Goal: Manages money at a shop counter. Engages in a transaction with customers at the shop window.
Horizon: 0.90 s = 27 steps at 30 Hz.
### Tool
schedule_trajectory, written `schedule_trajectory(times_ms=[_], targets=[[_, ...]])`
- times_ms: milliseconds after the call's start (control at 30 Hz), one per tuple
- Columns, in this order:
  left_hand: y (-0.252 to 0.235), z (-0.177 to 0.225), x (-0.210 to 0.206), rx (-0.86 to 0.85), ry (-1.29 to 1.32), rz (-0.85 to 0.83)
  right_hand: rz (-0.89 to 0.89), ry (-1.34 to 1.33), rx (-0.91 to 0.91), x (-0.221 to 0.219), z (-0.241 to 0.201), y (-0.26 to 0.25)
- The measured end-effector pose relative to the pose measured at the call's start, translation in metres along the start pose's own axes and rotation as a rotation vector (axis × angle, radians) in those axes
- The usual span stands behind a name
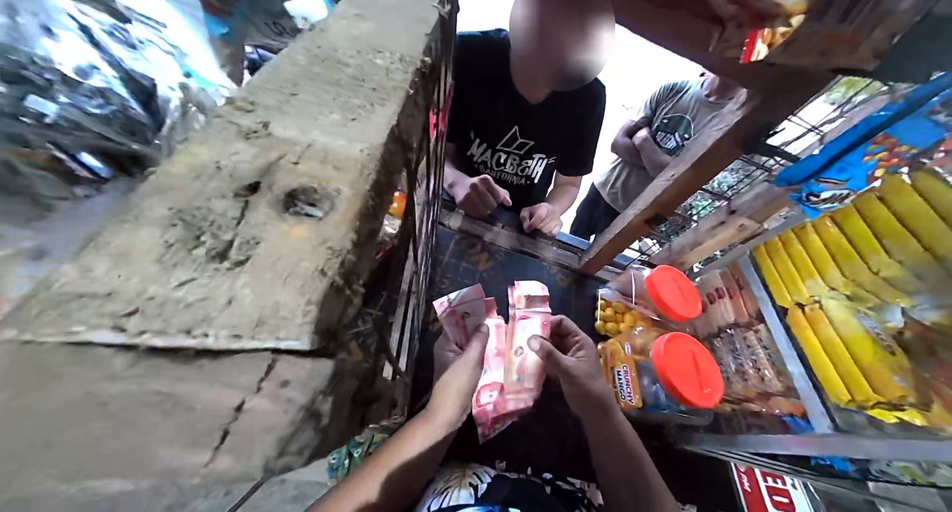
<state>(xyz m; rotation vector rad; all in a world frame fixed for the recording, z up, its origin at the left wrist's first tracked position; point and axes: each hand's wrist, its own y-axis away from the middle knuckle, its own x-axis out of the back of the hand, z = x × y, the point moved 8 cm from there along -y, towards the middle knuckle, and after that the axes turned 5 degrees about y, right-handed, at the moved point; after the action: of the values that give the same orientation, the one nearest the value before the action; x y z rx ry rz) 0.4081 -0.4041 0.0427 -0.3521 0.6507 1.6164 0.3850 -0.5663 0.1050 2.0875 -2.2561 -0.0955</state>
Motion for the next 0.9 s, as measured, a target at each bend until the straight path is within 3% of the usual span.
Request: schedule_trajectory(times_ms=[133, 233, 333, 433, 567, 700, 900], targets=[[0.001, -0.001, -0.003, -0.011, -0.037, -0.061, 0.044, 0.071, -0.093, -0.008, 0.016, 0.009], [0.004, 0.0, -0.007, 0.031, -0.015, -0.108, 0.105, 0.017, 0.061, -0.004, 0.018, 0.014], [0.002, -0.002, -0.005, 0.061, 0.022, -0.063, 0.103, 0.016, 0.264, 0.012, -0.005, 0.018], [-0.003, -0.003, -0.001, 0.08, 0.183, 0.016, 0.26, -0.011, 0.365, 0.039, -0.038, 0.018], [-0.004, -0.011, -0.008, 0.18, 0.296, -0.03, 0.462, 0.299, 0.414, 0.061, -0.078, 0.004], [-0.004, -0.018, -0.016, 0.225, 0.387, -0.231, 0.363, 0.666, 0.184, 0.051, -0.075, -0.037], [-0.004, -0.021, -0.01, 0.267, 0.331, -0.135, 0.199, 1.04, -0.353, 0.056, -0.002, -0.091]])
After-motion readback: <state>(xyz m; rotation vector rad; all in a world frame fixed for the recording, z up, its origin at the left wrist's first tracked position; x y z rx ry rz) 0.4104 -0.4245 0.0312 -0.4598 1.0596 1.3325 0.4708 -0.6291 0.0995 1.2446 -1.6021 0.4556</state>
